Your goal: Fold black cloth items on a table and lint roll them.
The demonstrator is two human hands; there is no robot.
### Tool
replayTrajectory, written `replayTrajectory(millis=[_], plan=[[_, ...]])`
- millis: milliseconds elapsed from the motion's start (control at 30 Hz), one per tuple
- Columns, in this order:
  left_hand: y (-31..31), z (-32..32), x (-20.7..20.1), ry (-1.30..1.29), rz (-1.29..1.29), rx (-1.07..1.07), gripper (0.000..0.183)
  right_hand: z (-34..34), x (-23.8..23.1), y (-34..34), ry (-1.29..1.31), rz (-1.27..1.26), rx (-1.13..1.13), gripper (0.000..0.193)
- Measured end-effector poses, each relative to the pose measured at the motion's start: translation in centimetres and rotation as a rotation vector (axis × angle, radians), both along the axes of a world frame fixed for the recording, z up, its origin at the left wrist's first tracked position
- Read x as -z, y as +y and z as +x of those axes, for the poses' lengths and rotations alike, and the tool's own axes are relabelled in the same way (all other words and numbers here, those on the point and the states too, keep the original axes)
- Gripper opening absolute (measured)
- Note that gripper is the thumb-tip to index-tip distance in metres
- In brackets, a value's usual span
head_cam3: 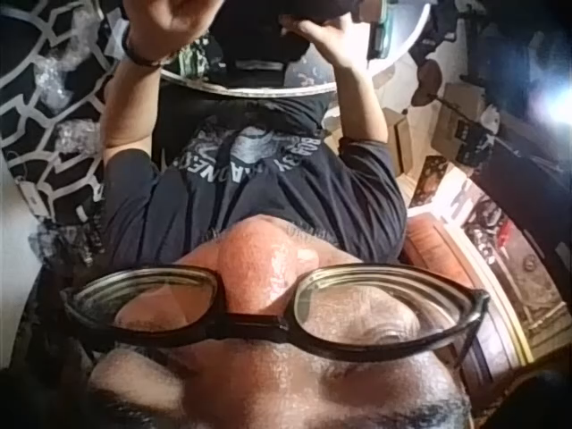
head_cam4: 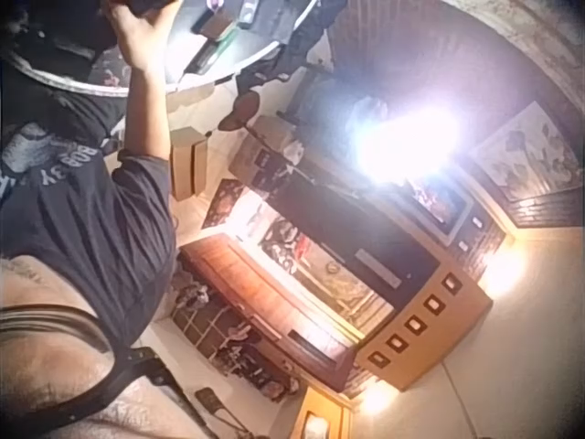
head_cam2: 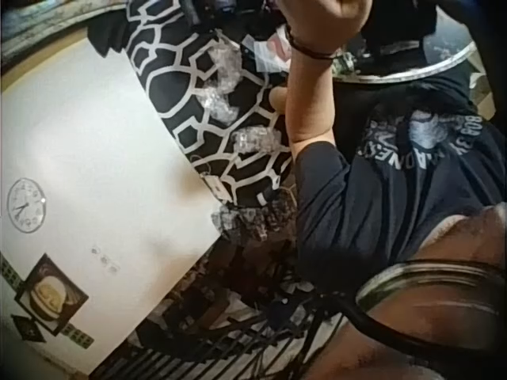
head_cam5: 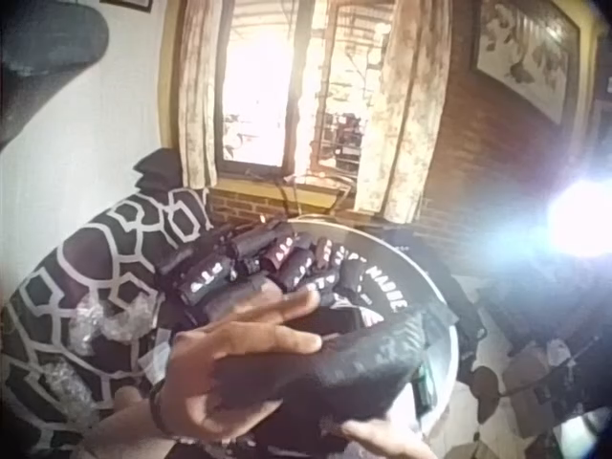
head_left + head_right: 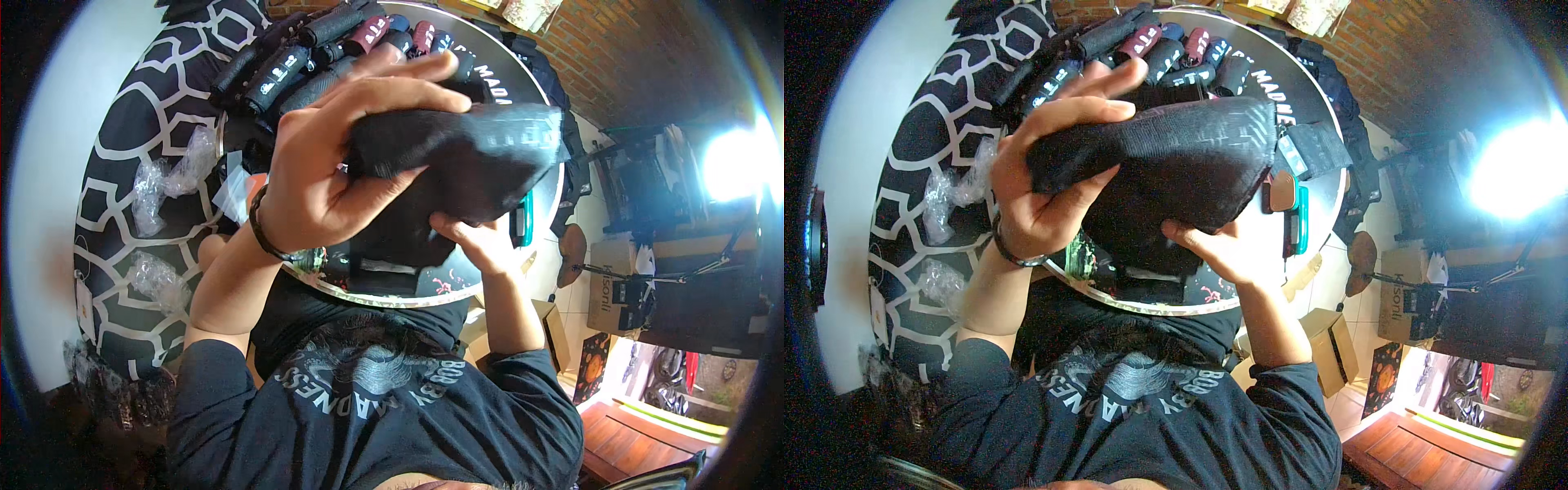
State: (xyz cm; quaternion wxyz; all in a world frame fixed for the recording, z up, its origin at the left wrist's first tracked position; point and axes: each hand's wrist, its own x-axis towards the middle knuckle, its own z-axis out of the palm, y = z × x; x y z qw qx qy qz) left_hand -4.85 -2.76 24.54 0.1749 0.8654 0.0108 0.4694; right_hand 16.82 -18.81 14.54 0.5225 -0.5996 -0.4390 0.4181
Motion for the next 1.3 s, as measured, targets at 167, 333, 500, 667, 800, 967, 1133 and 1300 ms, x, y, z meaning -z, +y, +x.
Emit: replayTrajectory(millis=[167,333,500,667,800,967,1133,1300], plan=[[-1.4,1.5,-1.9,-0.219,-0.445,0.145,0.037,0.3,-3.0,1.4,-0.265,0.118,0.087,0.096],[-0.6,3.3,-2.9,-0.444,-0.760,0.238,0.045,1.6,-1.1,1.4,0.094,0.239,-0.114,0.090],[2.8,1.2,0.0,-0.242,-0.602,-0.276,0.040,1.3,0.6,-0.1,0.147,-0.045,-0.334,0.073],[6.3,2.4,5.0,-0.332,-0.767,-0.065,0.039,-1.7,0.3,-1.3,0.481,-0.104,-0.256,0.069],[10.7,6.4,11.0,-0.297,-0.900,-0.123,0.037,-0.4,2.3,2.6,0.520,-0.338,-0.099,0.072],[17.6,7.7,25.7,-0.004,-0.766,-0.263,0.043,5.1,17.0,4.6,0.215,-0.195,-0.031,0.079],[18.0,9.3,26.7,0.055,-0.825,-0.347,0.044,3.4,17.9,-1.5,-0.267,-0.128,0.066,0.064],[19.5,10.8,26.4,0.002,-0.675,-0.399,0.044,-1.0,16.2,-4.3,-0.743,0.120,-0.179,0.053]])
